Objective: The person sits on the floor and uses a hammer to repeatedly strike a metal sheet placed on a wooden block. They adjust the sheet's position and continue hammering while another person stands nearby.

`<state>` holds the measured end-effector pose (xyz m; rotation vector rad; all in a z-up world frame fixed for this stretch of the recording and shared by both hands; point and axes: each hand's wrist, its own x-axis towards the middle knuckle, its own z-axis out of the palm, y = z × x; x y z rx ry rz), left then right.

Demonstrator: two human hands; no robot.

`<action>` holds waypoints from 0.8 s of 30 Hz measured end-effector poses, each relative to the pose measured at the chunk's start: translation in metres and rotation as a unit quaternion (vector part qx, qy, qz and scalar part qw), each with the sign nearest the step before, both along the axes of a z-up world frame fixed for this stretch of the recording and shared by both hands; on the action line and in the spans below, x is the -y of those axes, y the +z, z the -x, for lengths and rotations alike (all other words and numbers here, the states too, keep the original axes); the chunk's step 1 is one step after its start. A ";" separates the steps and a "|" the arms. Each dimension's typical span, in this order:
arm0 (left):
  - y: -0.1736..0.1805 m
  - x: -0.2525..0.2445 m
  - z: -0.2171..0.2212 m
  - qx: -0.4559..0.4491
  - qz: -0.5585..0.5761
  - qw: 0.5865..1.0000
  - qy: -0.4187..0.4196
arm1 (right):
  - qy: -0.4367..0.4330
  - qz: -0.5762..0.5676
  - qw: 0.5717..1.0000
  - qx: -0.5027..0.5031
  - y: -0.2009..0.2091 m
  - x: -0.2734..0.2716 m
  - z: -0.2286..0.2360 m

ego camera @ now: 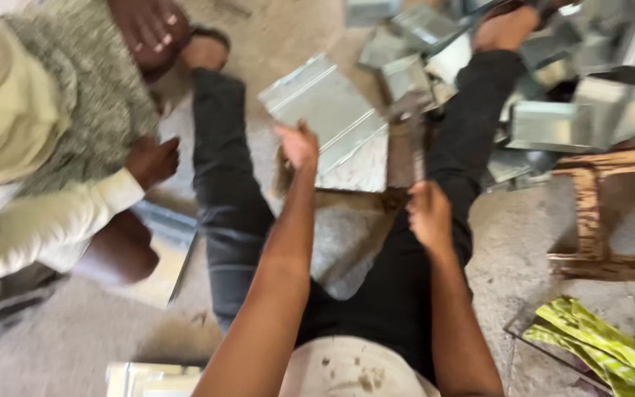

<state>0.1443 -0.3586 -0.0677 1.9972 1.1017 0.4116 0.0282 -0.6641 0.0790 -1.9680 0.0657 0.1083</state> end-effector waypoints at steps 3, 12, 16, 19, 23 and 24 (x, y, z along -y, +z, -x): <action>-0.027 0.017 0.003 -0.034 -0.001 0.999 -0.010 | -0.038 0.068 0.997 0.023 -0.008 0.006 0.026; -0.058 0.010 -0.020 -0.152 -0.139 0.978 -0.024 | 0.029 -0.079 0.985 -0.148 0.019 0.007 -0.002; -0.053 0.026 -0.020 -0.011 -0.100 0.994 -0.034 | 0.002 -0.249 0.964 -0.094 0.119 0.004 0.027; -0.024 0.025 -0.020 -0.055 -0.028 0.997 -0.053 | -0.005 -0.336 0.939 0.077 0.125 -0.002 0.047; 0.015 0.021 -0.009 -0.010 -0.011 0.998 -0.062 | -0.034 -0.193 0.957 0.212 0.045 -0.019 0.037; 0.018 0.022 -0.005 -0.020 -0.006 0.997 -0.068 | 0.012 -0.074 0.978 0.196 0.028 -0.018 0.043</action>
